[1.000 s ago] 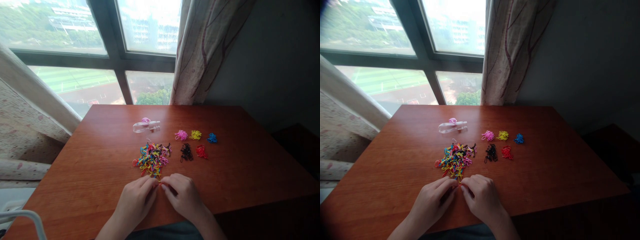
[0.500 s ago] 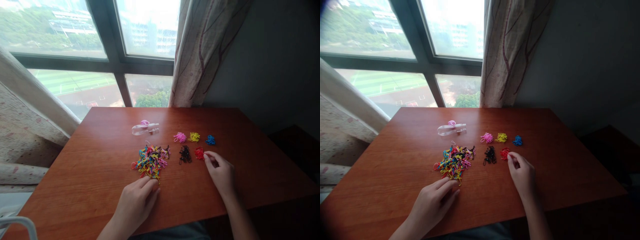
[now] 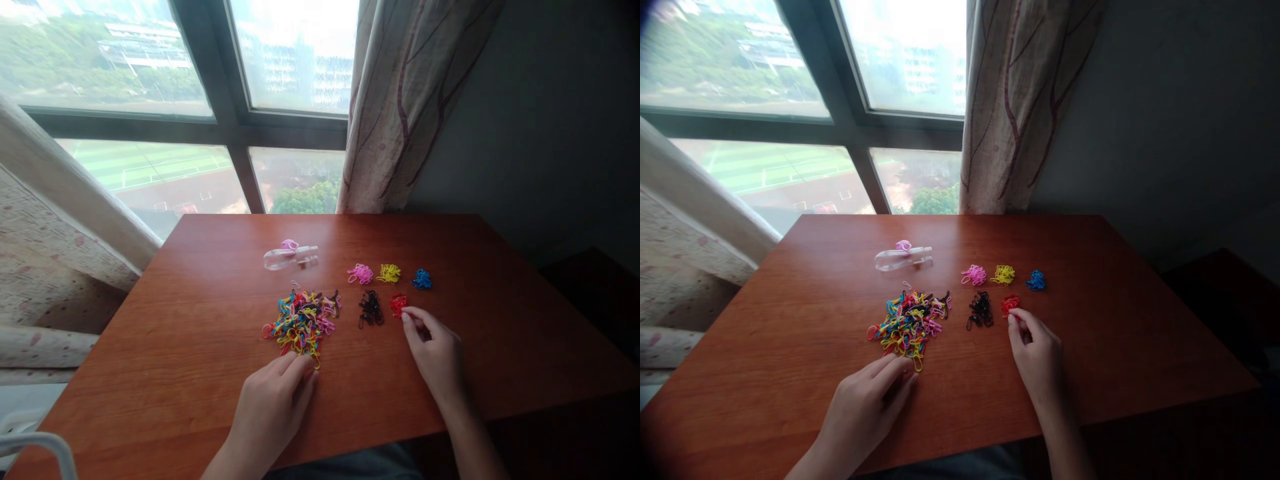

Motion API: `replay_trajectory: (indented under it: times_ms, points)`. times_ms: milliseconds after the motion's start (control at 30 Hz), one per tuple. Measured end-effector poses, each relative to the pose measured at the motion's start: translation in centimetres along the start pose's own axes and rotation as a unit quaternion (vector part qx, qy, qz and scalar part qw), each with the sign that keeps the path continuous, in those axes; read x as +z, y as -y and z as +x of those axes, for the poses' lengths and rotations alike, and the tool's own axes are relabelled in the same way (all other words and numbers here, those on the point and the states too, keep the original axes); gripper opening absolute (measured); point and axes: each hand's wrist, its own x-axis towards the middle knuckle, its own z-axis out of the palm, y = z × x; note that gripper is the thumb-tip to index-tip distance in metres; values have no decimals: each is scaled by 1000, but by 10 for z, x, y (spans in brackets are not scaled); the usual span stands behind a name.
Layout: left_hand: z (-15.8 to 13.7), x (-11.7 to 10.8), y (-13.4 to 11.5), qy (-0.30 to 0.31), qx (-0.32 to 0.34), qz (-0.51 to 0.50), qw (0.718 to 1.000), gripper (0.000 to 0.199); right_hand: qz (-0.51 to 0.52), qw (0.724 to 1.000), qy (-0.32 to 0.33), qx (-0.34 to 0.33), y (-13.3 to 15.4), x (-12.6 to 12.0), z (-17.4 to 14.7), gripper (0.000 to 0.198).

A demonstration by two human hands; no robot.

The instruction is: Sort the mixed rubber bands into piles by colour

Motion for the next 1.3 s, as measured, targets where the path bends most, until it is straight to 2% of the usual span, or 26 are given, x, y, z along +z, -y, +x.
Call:
replay_trajectory:
  times_ms: [200, 333, 500, 667, 800, 967, 1100, 1300]
  points:
    - [5, -3, -9, 57, -21, 46, 997, 14, 68, 994, 64, -59, 36, 14, -24, 19]
    - [10, -2, -12, 80, -18, 70, 994, 17, 91, 988, 99, -80, 46, 23, -35, 17]
    - [8, 0, -10, 70, -1, 61, 996, 18, 99, 983, 126, -87, 49, 25, -41, 16]
    - [20, -8, -10, 14, 16, -6, 1000, 17, 101, 978, 153, -98, 53, 26, -50, 15]
    - [65, -16, -13, 1, 37, -36, 999, 16, 88, 973, 174, -124, 56, 29, -53, 16]
    - [145, -16, -21, 69, 48, -36, 996, 15, 105, 973, 171, -112, 56, 29, -50, 17]
    - [190, 0, -25, 95, 70, -29, 993, 17, 114, 974, 165, -104, 57, 29, -49, 18]
    - [229, 34, -41, 121, 86, -18, 989, 20, 126, 973, 165, -99, 56, 29, -50, 18]
